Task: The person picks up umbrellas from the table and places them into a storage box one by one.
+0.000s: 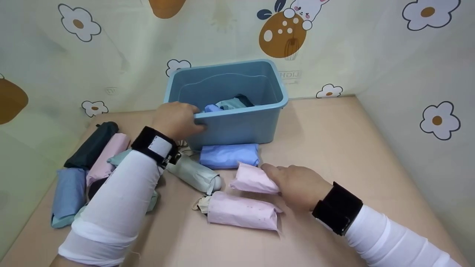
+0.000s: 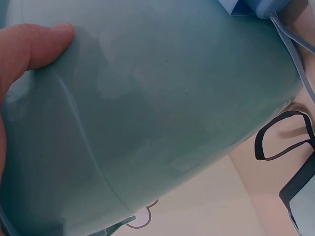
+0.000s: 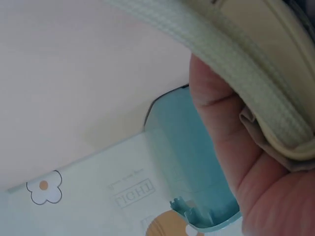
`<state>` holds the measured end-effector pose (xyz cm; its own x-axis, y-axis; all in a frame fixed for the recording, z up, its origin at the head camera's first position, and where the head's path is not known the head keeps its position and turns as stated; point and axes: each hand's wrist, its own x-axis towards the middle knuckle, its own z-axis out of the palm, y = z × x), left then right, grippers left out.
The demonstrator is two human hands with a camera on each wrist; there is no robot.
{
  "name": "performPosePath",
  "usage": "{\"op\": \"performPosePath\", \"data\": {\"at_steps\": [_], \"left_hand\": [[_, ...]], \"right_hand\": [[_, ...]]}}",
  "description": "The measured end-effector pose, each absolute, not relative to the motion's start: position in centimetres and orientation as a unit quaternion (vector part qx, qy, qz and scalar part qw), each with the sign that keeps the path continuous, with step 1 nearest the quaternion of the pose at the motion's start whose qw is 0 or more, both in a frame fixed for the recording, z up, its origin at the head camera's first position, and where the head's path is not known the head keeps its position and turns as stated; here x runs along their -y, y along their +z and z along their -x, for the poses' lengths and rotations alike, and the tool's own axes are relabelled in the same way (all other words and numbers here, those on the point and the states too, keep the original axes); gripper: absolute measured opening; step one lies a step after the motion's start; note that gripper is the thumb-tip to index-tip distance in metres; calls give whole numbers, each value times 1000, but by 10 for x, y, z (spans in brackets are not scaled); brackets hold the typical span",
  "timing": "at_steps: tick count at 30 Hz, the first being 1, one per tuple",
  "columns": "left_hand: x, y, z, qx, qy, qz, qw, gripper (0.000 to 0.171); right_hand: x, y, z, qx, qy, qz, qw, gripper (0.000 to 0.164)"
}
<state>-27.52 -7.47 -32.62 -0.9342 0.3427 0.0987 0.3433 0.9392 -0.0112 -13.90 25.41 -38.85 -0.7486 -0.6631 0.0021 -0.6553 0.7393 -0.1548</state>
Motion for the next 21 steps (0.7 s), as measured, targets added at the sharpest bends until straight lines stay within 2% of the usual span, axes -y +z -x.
{"op": "performPosePath", "data": {"at_steps": [4,14,21], "left_hand": [[75,-327,275,983,-5,173,53,30],[76,-327,275,981,-5,183,64,28],[76,-326,276,983,-10,177,47,34]], "right_hand": [[-250,-381,143,-935,-85,345,1,65],[-238,-356,166,-933,-156,322,-34,61],[-229,-340,184,-926,-206,306,-81,68]]}}
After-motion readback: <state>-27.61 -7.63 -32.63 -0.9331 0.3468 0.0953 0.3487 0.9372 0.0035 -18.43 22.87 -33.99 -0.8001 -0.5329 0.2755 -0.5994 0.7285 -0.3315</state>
